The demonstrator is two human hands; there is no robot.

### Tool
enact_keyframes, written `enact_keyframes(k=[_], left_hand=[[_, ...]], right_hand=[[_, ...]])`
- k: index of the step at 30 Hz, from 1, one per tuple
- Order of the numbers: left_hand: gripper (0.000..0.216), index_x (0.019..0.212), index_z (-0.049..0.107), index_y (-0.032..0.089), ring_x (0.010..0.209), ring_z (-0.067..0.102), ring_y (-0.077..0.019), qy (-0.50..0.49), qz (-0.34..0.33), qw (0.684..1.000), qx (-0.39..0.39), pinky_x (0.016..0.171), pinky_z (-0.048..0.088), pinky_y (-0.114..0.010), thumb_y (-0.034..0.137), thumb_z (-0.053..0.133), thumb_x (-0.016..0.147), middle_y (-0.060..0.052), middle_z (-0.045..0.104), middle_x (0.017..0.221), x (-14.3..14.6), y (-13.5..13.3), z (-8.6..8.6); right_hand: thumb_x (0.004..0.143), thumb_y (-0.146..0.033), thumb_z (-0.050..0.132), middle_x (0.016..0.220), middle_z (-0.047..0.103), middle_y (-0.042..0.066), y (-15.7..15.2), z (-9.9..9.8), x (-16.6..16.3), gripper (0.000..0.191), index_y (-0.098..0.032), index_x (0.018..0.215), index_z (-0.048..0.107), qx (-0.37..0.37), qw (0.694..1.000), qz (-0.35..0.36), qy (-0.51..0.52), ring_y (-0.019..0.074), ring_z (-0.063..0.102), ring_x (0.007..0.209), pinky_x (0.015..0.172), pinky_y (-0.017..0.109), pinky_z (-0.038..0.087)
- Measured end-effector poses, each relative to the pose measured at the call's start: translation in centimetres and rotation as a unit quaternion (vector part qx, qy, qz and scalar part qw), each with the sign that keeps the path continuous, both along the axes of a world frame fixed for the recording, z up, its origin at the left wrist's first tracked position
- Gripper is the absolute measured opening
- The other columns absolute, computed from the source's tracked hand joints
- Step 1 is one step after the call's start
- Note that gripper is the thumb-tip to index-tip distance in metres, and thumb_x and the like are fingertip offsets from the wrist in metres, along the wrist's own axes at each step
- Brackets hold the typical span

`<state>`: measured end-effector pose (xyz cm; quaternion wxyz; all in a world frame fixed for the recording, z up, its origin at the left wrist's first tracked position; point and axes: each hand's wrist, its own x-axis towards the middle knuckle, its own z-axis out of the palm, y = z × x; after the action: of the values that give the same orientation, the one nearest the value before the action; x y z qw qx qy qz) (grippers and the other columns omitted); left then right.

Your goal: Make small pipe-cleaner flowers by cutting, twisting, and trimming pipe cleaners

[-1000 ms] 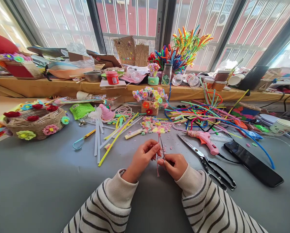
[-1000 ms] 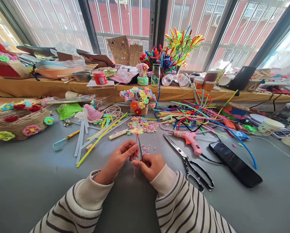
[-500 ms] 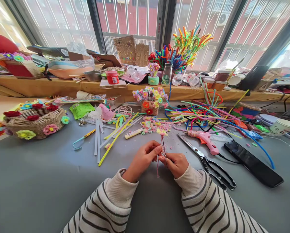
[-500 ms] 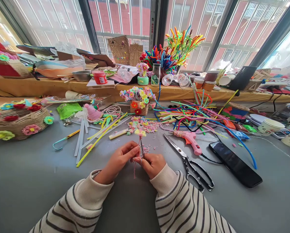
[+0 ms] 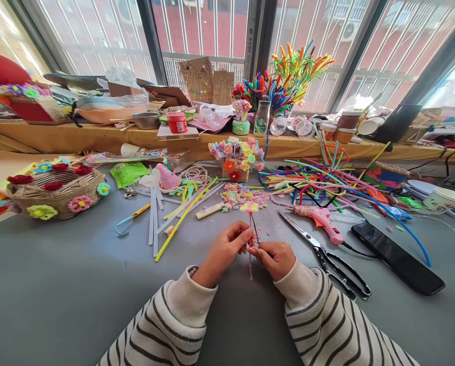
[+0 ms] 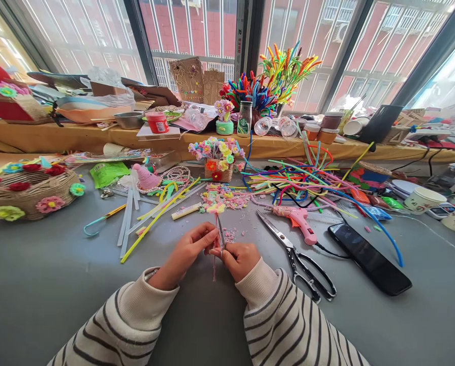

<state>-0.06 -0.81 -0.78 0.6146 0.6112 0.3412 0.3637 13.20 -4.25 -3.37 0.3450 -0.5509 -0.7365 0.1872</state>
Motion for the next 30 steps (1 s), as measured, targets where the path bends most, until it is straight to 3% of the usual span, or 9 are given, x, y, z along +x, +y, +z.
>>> enact_keyframes(k=[18, 23, 30], left_hand=[[0.02, 0.064, 0.045, 0.014, 0.052, 0.037, -0.0064, 0.0, -0.013, 1.0, 0.002, 0.051, 0.032, -0.019, 0.033, 0.045, 0.07, 0.003, 0.041, 0.057, 0.0, -0.13, -0.06], [0.019, 0.067, 0.047, 0.014, 0.051, 0.037, -0.0059, 0.006, 0.003, 1.0, 0.007, 0.05, 0.032, -0.018, 0.032, 0.046, 0.07, 0.003, 0.043, 0.058, -0.08, -0.02, -0.36], [0.018, 0.068, 0.051, 0.014, 0.052, 0.039, -0.006, 0.005, 0.033, 0.999, 0.002, 0.05, 0.033, -0.018, 0.031, 0.049, 0.068, 0.002, 0.049, 0.061, -0.15, -0.23, 0.25]], right_hand=[[0.073, -0.044, 0.036, 0.039, 0.03, -0.005, -0.09, 0.0, 0.11, 0.043, -0.015, 0.041, 0.039, -0.011, 1.0, -0.005, -0.026, 0.0052, 0.026, 0.038, 0.039, 0.019, 0.022], [0.075, -0.041, 0.035, 0.039, 0.033, -0.004, 0.04, -0.04, 0.2, 0.043, -0.015, 0.04, 0.037, 0.003, 1.0, -0.001, -0.019, 0.0056, 0.029, 0.038, 0.041, 0.019, 0.024], [0.073, -0.044, 0.035, 0.037, 0.03, -0.005, -0.09, 0.09, 0.06, 0.043, -0.015, 0.04, 0.037, -0.032, 0.999, -0.016, -0.014, 0.0053, 0.026, 0.037, 0.039, 0.019, 0.022]])
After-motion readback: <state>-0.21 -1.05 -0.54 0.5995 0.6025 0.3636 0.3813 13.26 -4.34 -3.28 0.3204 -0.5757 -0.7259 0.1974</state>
